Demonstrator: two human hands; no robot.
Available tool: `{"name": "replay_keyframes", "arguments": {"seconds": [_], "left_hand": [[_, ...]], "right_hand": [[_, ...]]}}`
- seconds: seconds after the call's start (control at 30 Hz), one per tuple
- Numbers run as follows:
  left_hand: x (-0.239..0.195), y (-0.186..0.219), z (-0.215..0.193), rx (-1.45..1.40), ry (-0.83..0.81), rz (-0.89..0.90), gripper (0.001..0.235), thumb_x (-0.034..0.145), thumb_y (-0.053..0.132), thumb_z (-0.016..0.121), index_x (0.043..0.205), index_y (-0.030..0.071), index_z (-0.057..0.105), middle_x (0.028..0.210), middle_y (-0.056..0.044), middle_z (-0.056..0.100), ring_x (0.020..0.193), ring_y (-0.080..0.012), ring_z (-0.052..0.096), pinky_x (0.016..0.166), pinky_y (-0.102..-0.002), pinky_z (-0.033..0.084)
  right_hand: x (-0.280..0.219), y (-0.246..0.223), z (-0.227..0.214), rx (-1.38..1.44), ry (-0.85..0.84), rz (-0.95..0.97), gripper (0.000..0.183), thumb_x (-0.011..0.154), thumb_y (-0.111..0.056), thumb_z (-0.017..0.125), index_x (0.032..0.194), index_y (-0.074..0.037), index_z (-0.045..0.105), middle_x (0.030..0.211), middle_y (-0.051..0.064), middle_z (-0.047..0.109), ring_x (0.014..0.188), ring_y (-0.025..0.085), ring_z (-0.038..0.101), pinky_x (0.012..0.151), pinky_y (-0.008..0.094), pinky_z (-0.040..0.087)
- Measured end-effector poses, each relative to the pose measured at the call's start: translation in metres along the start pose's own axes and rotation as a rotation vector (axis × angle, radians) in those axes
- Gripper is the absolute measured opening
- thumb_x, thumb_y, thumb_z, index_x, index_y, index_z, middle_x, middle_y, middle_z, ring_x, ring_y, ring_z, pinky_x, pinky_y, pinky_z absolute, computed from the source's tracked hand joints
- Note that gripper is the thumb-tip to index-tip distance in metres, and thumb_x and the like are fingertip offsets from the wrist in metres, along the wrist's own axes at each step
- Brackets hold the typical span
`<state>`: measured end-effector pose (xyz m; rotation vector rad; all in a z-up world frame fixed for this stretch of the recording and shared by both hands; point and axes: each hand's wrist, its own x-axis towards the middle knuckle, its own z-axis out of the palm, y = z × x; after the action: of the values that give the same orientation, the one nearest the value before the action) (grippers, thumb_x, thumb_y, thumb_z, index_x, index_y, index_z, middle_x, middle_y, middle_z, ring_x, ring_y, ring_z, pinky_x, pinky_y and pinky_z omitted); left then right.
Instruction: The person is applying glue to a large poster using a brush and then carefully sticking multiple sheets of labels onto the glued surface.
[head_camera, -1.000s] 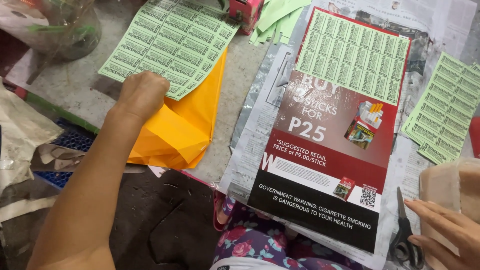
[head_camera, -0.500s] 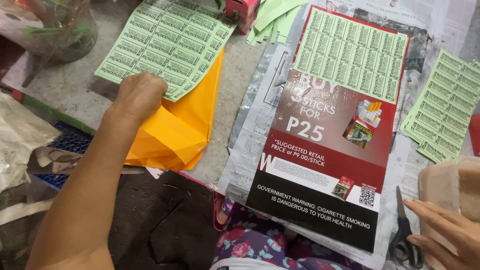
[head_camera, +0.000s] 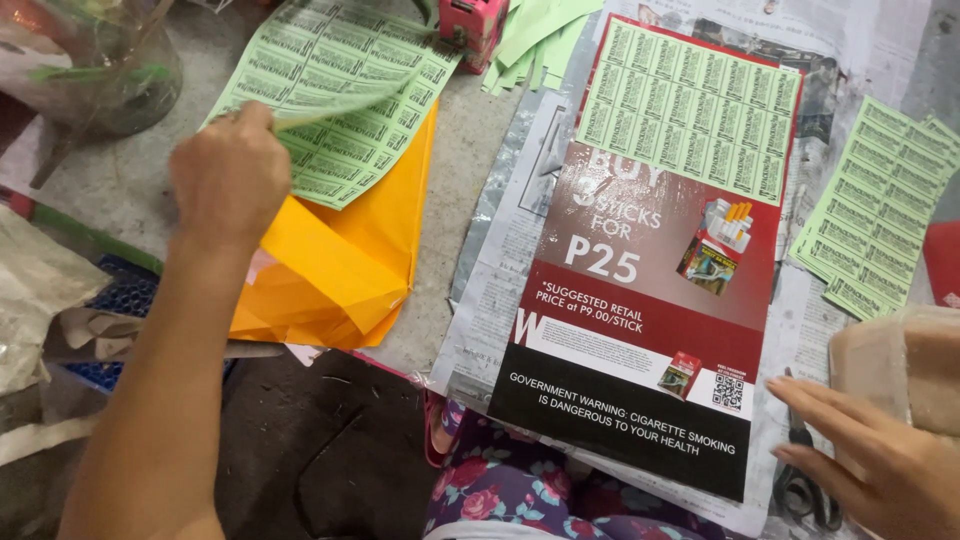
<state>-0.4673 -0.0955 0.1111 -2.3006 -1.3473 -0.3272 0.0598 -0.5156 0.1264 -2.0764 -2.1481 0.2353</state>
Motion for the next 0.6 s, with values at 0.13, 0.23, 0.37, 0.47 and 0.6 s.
{"name": "replay_keyframes", "arguments": {"seconds": [0.13, 0.23, 0.37, 0.47, 0.6], "left_hand": [[-0.015, -0.003, -0.048, 0.193, 0.189, 0.011, 0.010, 0.115, 0.015, 0.063, 0.107, 0.022, 0.066, 0.068, 0.011, 0.056, 0.053, -0.0036, 0.053, 0.040, -0.021, 0.037], [-0.048, 0.010, -0.105, 0.216, 0.200, 0.052, 0.010, 0.121, 0.017, 0.058, 0.129, 0.021, 0.063, 0.078, 0.009, 0.056, 0.056, -0.0032, 0.046, 0.044, -0.019, 0.038], [-0.103, 0.036, -0.189, 0.145, 0.398, 0.285, 0.017, 0.112, 0.016, 0.063, 0.120, 0.006, 0.075, 0.132, -0.005, 0.085, 0.102, -0.0171, 0.081, 0.084, -0.032, 0.061], [-0.158, 0.046, -0.222, -0.206, 0.244, 0.258, 0.023, 0.098, 0.001, 0.059, 0.116, -0.007, 0.068, 0.133, -0.023, 0.075, 0.099, -0.0369, 0.078, 0.076, -0.043, 0.060], [-0.305, -0.038, -0.145, -0.462, -0.274, 0.086, 0.094, 0.073, 0.054, 0.065, 0.154, 0.014, 0.039, 0.161, -0.005, 0.044, 0.142, -0.0276, 0.051, 0.108, -0.040, 0.055]], "right_hand": [[0.055, -0.048, -0.001, 0.256, -0.039, -0.096, 0.062, 0.081, -0.034, 0.072, 0.141, -0.024, 0.060, 0.134, -0.001, 0.072, 0.111, 0.015, 0.075, 0.088, 0.035, 0.062], [0.115, -0.083, 0.018, 0.695, -0.095, -0.079, 0.053, 0.089, -0.033, 0.065, 0.139, -0.015, 0.062, 0.126, 0.007, 0.078, 0.109, 0.020, 0.080, 0.087, 0.032, 0.066], [0.208, -0.146, 0.034, 1.762, -0.380, 0.680, 0.069, 0.102, -0.047, 0.029, 0.147, 0.002, 0.051, 0.133, 0.022, 0.064, 0.116, 0.039, 0.063, 0.098, 0.052, 0.053], [0.260, -0.125, 0.106, 2.331, -0.587, 0.307, 0.115, 0.082, -0.073, 0.058, 0.157, 0.007, 0.024, 0.153, 0.039, 0.038, 0.129, 0.055, 0.053, 0.086, 0.055, 0.063], [0.288, -0.167, 0.093, 2.602, -0.660, 0.163, 0.092, 0.086, -0.066, 0.060, 0.153, -0.010, 0.031, 0.155, 0.034, 0.038, 0.118, 0.055, 0.057, 0.082, 0.064, 0.062]]}}
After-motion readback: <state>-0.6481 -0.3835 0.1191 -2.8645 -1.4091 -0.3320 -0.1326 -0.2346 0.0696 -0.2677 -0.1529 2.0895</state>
